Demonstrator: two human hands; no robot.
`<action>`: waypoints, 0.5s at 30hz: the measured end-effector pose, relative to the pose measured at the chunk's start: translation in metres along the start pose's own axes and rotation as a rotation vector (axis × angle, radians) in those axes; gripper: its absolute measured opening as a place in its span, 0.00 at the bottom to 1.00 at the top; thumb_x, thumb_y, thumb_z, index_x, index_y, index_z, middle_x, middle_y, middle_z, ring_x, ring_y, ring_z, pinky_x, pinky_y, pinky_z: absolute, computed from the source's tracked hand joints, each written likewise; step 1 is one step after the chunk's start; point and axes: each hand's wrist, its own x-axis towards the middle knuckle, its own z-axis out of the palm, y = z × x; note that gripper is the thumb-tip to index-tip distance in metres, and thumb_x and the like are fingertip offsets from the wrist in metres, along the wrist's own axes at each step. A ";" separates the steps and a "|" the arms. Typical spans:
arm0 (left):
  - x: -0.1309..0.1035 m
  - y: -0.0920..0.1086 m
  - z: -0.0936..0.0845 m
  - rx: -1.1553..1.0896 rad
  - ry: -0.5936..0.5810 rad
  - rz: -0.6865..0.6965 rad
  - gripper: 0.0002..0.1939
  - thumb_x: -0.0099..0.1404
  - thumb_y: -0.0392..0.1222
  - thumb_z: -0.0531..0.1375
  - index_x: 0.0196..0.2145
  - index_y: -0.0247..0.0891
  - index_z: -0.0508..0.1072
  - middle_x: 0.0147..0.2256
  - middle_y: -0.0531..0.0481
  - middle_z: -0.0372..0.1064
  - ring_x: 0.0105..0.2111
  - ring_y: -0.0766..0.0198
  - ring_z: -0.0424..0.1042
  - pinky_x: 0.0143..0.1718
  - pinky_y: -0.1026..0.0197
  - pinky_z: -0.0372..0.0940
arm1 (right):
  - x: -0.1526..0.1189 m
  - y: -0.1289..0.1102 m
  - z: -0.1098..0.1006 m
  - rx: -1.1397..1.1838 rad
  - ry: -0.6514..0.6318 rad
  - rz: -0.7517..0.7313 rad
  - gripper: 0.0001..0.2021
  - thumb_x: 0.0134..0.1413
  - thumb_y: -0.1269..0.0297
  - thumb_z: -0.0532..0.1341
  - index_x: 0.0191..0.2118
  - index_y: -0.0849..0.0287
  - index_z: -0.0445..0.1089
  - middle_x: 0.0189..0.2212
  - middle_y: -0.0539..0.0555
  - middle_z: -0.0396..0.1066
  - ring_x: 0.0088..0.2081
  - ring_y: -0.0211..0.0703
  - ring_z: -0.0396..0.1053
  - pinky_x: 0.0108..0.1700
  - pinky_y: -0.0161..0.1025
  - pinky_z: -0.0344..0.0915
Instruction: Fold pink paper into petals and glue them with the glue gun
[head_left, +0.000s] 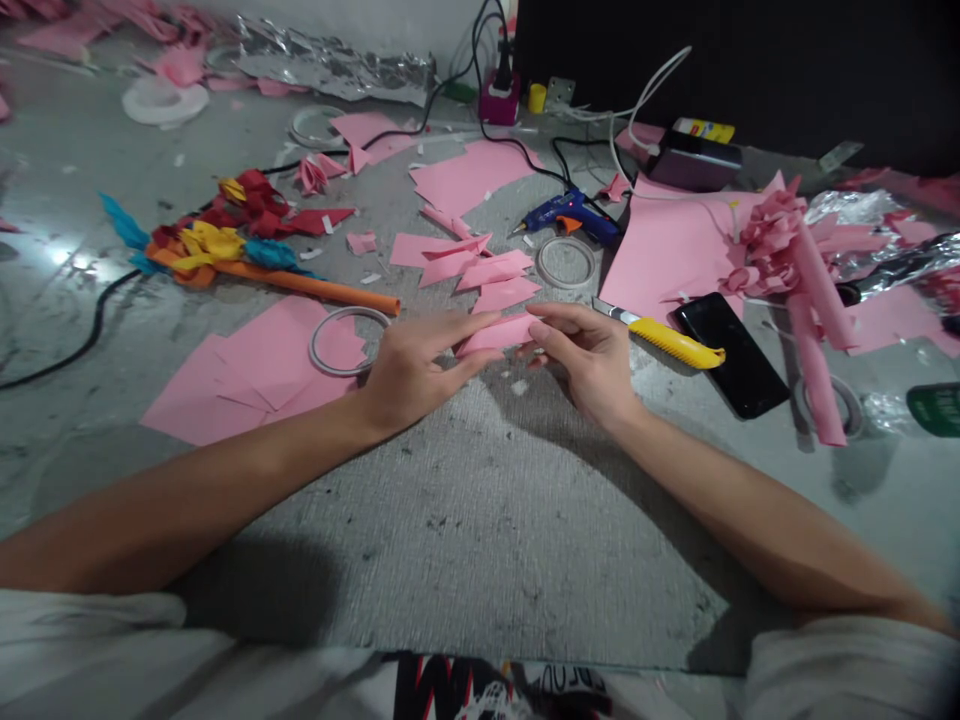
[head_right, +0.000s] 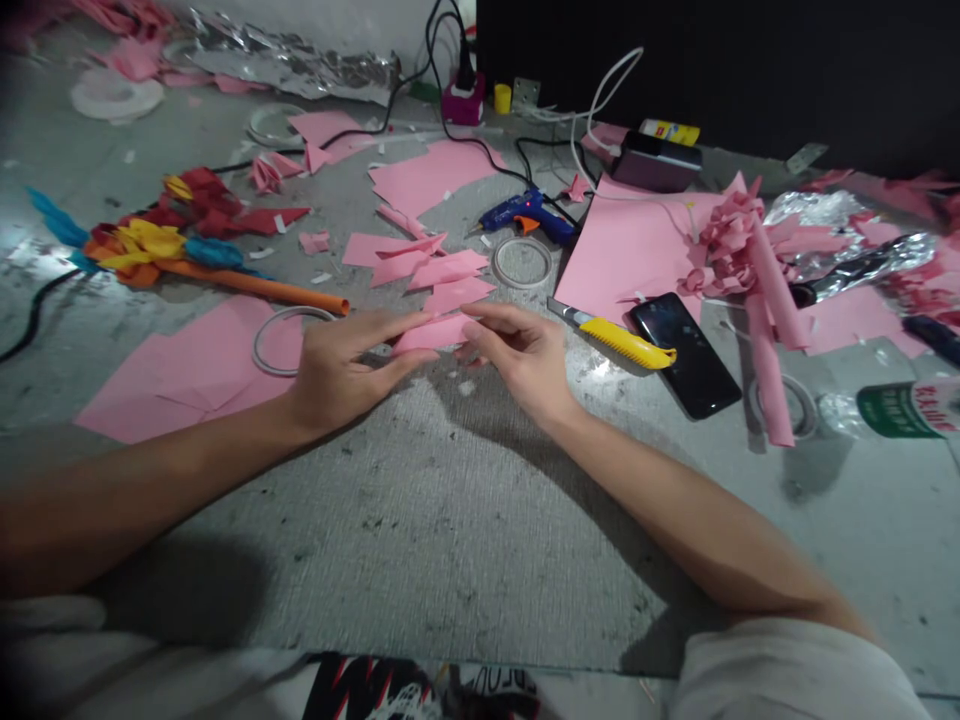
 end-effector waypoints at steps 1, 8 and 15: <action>0.000 0.000 0.000 0.000 -0.004 0.004 0.17 0.72 0.47 0.71 0.57 0.49 0.83 0.46 0.48 0.86 0.43 0.57 0.84 0.49 0.56 0.76 | 0.000 -0.001 0.000 0.004 -0.015 0.003 0.13 0.58 0.54 0.77 0.47 0.49 0.84 0.32 0.48 0.83 0.30 0.43 0.81 0.31 0.41 0.82; -0.002 0.000 0.002 -0.031 0.005 0.016 0.21 0.71 0.48 0.72 0.59 0.48 0.81 0.48 0.47 0.85 0.43 0.58 0.85 0.50 0.57 0.77 | -0.001 -0.006 0.003 0.051 -0.026 0.012 0.10 0.57 0.57 0.77 0.42 0.52 0.84 0.29 0.48 0.83 0.27 0.41 0.80 0.28 0.37 0.79; 0.000 0.002 0.004 -0.177 0.279 -0.089 0.10 0.66 0.43 0.76 0.43 0.43 0.84 0.36 0.53 0.84 0.33 0.65 0.84 0.37 0.65 0.80 | 0.003 -0.005 0.001 0.216 -0.010 0.050 0.09 0.56 0.61 0.78 0.41 0.54 0.83 0.29 0.48 0.81 0.29 0.41 0.81 0.28 0.35 0.78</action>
